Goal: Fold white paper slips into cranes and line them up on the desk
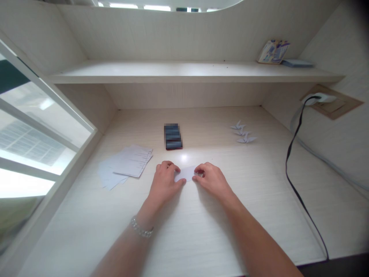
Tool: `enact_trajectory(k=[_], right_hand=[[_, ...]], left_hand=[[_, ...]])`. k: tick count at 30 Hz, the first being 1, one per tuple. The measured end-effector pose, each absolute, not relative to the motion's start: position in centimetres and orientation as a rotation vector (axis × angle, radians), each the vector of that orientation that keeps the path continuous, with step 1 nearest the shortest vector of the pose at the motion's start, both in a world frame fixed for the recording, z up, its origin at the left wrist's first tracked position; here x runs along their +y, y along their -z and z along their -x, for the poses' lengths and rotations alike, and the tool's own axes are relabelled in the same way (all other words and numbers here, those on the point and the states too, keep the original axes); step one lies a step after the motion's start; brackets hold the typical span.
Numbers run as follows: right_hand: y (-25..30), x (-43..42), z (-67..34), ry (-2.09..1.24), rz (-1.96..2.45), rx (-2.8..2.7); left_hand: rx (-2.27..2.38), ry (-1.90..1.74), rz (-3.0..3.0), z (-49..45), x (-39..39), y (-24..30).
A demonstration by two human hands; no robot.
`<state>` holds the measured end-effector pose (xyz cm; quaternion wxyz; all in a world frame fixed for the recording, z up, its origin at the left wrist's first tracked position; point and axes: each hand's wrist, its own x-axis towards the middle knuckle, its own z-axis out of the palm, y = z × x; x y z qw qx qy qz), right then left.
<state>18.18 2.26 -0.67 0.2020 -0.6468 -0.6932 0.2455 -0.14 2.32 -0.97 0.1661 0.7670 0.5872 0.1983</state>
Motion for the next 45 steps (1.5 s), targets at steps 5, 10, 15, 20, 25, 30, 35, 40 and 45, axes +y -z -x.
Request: enact_trajectory(k=[5, 10, 15, 20, 25, 30, 35, 40, 45], right_hand=[[0.6, 2.3, -18.4, -0.682, 1.816, -1.901], [0.4, 2.2, -18.3, -0.691, 1.829, -1.900], [0.5, 2.2, -18.2, -0.690, 1.819, -1.902], [0.5, 2.2, -18.3, -0.697, 1.817, -1.902], [0.4, 2.2, -18.2, -0.713, 1.820, -1.903], [0.6, 2.1, -18.1, -0.711, 1.820, -1.902], [0.6, 2.1, -18.0, -0.706, 1.818, -1.920], [0.5, 2.1, -18.0, -0.695, 1.808, -1.944], [0.5, 2.1, -18.1, -0.691, 1.812, -1.953]], left_hand=[[1.683, -0.455, -2.229, 0.1, 2.0, 0.4], [1.746, -0.350, -2.221, -0.2, 1.6, 0.1], [1.752, -0.366, -2.159, -0.2, 1.6, 0.2], [1.719, -0.404, -2.062, -0.2, 1.6, 0.5], [1.740, -0.357, -2.119, -0.1, 1.3, 0.1], [1.835, -0.250, -2.167, -0.5, 1.0, -0.5], [1.828, -0.244, -2.178, -0.8, 0.8, -0.6], [1.769, -0.284, -2.197, -1.0, 0.6, -0.4], [1.731, -0.415, -2.165, -0.5, 0.8, 0.0]])
